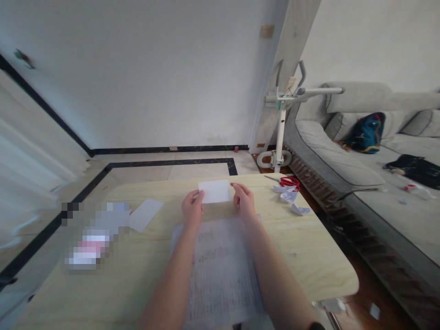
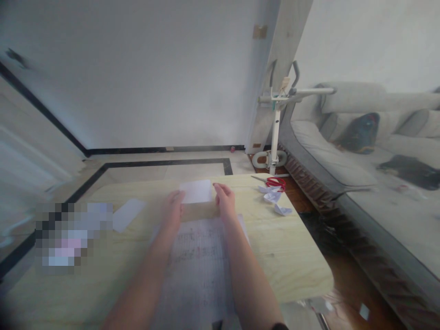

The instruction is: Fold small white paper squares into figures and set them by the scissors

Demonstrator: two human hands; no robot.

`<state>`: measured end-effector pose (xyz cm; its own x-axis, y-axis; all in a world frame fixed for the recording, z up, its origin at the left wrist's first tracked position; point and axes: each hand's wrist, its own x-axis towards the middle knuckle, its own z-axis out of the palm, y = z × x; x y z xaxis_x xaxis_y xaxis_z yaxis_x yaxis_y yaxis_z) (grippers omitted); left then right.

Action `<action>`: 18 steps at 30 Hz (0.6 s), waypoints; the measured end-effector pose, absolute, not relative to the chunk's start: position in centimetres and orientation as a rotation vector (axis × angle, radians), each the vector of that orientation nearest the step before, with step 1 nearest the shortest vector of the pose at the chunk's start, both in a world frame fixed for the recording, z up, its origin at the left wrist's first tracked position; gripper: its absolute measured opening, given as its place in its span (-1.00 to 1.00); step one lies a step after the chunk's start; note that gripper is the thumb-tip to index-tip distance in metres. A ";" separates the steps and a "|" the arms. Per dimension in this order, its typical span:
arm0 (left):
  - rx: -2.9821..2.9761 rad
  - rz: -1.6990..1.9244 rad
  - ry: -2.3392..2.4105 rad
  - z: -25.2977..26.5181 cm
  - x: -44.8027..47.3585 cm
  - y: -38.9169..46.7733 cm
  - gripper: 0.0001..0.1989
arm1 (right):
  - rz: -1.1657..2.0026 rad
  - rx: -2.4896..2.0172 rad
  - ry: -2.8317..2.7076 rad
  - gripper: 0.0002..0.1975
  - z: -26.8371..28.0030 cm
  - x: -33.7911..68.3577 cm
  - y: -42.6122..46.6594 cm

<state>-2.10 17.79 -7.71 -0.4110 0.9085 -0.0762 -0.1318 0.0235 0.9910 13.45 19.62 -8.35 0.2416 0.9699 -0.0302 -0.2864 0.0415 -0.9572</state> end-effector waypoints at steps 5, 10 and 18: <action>0.887 1.502 1.425 -7.4 -2.1 17.5 -0.60 | 1.182 -1.122 -0.912 -0.64 -8.6 13.2 19.7; 0.917 1.456 1.441 -6.9 -2.1 17.3 -0.55 | 1.168 -1.167 -0.946 -0.72 -8.5 13.2 19.7; 0.996 1.395 1.444 -6.7 -2.0 17.0 -0.52 | 1.106 -1.141 -0.918 -0.75 -8.2 13.5 19.6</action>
